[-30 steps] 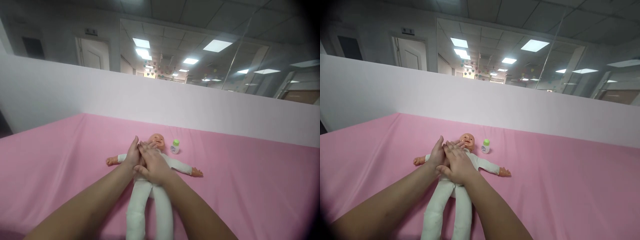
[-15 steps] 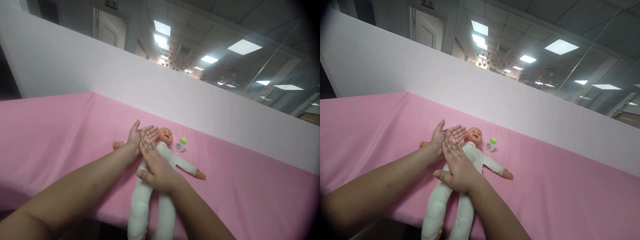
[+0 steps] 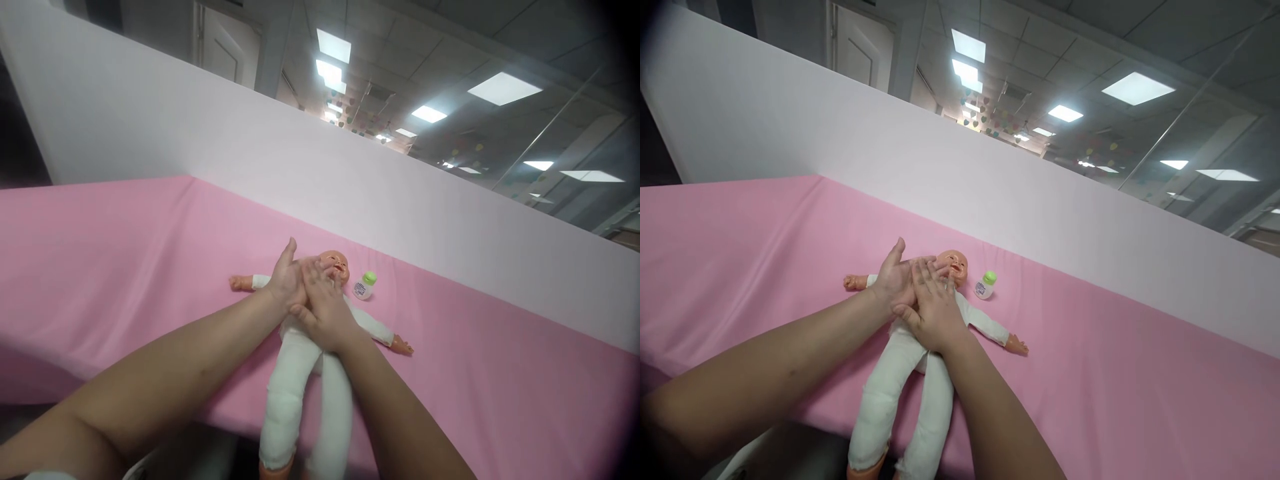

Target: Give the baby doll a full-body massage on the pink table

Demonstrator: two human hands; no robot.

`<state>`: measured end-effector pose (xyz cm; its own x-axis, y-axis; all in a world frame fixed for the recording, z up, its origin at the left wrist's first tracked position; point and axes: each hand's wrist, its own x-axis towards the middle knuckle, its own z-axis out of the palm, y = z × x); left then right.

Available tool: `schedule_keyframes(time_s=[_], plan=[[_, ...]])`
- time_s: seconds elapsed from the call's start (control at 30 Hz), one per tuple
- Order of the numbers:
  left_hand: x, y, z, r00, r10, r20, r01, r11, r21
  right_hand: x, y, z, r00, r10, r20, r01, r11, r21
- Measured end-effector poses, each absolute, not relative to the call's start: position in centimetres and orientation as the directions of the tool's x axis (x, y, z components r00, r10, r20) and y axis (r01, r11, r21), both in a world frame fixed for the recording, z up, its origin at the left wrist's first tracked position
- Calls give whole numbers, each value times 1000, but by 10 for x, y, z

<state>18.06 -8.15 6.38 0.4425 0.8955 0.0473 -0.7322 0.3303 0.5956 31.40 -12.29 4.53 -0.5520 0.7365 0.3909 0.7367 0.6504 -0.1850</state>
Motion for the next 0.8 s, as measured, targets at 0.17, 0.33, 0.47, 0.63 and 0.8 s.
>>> schedule_keyframes(time_s=[0.17, 0.33, 0.47, 0.63, 0.8], plan=[[158, -67, 66, 320, 945, 63, -753, 213, 622, 315, -129, 49, -639, 698, 323, 688, 706, -165], [148, -61, 66, 300, 950, 85, -740, 175, 649, 310, -150, 54, -752, 598, 278, 566, 801, -194], [152, -67, 68, 339, 938, 78, -754, 221, 619, 305, -157, 53, -767, 560, 313, 528, 828, -187], [165, -84, 69, 507, 853, 118, -744, 365, 560, 305, -155, 49, -738, 549, 392, 545, 828, -134], [180, -95, 63, 578, 809, 105, -710, 435, 553, 310, -146, 45, -659, 625, 418, 640, 758, -126]])
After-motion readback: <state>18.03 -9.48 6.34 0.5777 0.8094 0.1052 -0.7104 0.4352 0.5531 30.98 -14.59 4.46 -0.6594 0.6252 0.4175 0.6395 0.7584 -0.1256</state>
